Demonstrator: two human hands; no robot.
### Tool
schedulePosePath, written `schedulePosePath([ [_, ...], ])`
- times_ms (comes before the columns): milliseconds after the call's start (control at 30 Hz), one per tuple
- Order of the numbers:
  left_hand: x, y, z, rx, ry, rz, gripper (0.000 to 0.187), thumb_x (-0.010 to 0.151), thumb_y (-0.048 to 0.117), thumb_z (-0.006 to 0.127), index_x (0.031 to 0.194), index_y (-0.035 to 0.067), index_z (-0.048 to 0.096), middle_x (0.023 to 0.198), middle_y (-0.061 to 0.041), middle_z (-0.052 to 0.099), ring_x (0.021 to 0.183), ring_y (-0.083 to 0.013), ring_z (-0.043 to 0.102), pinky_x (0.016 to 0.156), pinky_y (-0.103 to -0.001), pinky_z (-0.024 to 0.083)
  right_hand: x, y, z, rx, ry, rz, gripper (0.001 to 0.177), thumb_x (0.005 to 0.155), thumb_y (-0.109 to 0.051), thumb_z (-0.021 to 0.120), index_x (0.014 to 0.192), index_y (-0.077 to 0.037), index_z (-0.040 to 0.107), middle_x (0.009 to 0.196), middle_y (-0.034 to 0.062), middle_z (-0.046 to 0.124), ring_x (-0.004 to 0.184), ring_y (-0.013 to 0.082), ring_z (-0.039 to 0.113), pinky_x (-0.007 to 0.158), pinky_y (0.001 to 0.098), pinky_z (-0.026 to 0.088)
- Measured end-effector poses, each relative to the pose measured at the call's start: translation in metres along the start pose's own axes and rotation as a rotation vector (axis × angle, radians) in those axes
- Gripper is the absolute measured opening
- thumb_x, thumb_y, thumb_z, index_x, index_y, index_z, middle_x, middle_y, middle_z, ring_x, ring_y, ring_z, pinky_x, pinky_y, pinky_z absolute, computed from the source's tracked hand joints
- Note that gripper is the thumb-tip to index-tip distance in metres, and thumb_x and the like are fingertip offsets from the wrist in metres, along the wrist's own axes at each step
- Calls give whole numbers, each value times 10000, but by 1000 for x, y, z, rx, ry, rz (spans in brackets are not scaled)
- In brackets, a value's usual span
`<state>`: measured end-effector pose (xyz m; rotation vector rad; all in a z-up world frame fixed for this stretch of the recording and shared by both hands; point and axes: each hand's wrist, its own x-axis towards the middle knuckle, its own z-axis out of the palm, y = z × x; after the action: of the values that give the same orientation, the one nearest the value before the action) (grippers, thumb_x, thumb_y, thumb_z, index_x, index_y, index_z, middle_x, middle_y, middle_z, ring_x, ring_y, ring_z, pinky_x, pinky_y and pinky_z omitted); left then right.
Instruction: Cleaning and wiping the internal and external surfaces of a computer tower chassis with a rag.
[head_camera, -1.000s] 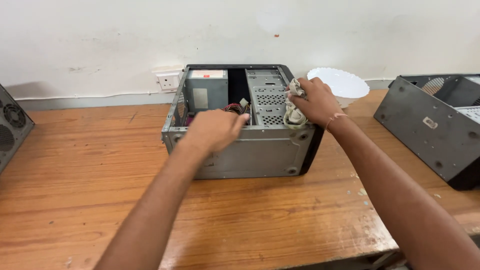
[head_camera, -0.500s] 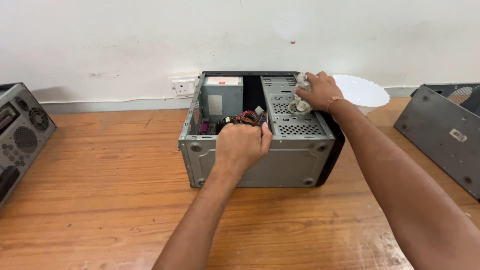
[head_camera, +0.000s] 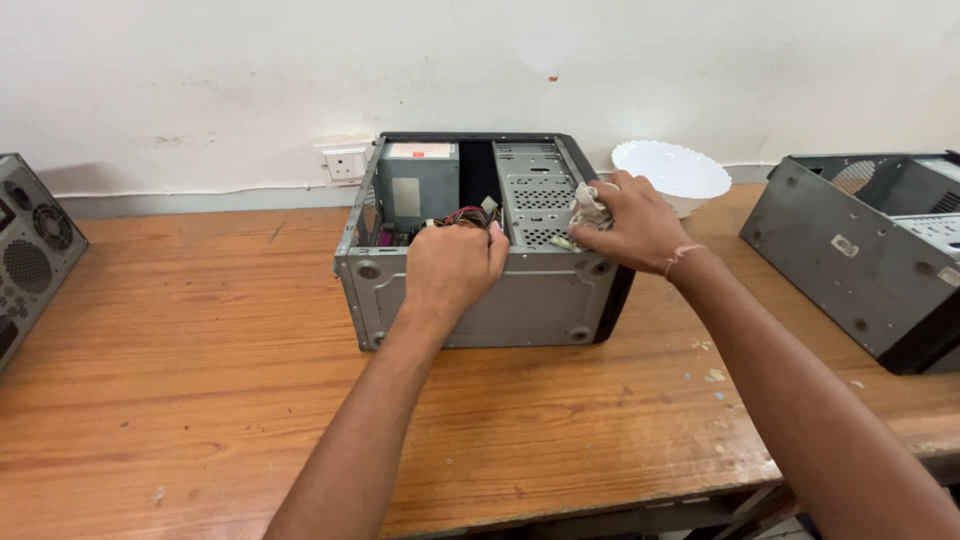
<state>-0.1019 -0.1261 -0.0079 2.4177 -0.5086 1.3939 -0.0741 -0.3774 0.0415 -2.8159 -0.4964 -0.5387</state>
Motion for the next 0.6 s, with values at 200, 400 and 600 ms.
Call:
schedulePosePath([
  [200, 4, 3, -8, -13, -73, 13, 567, 992, 397, 584, 555, 56, 702, 480, -155, 598, 426, -349, 596, 501, -472, 516, 15, 6, 4, 103, -100, 112, 496, 843, -477, 631, 1243, -186, 668, 1226, 158, 538, 1214, 342, 518, 1013, 490, 467],
  [400, 4, 2, -4, 13, -61, 8, 571, 998, 403, 581, 547, 80, 713, 478, -151, 595, 424, -345, 591, 514, -466, 507, 72, 30, 25, 67, -24, 83, 580, 859, -481, 673, 1356, -184, 626, 1259, 214, 529, 1270, 389, 464, 1102, 480, 409],
  [600, 2, 0, 3, 17, -21, 40, 528, 980, 360, 587, 537, 101, 709, 479, -131, 606, 425, -323, 591, 569, -454, 512, 134, 55, 50, 36, -30, 138, 796, 858, -600, 658, 1495, -153, 490, 1412, 220, 479, 1372, 404, 403, 1134, 490, 382],
])
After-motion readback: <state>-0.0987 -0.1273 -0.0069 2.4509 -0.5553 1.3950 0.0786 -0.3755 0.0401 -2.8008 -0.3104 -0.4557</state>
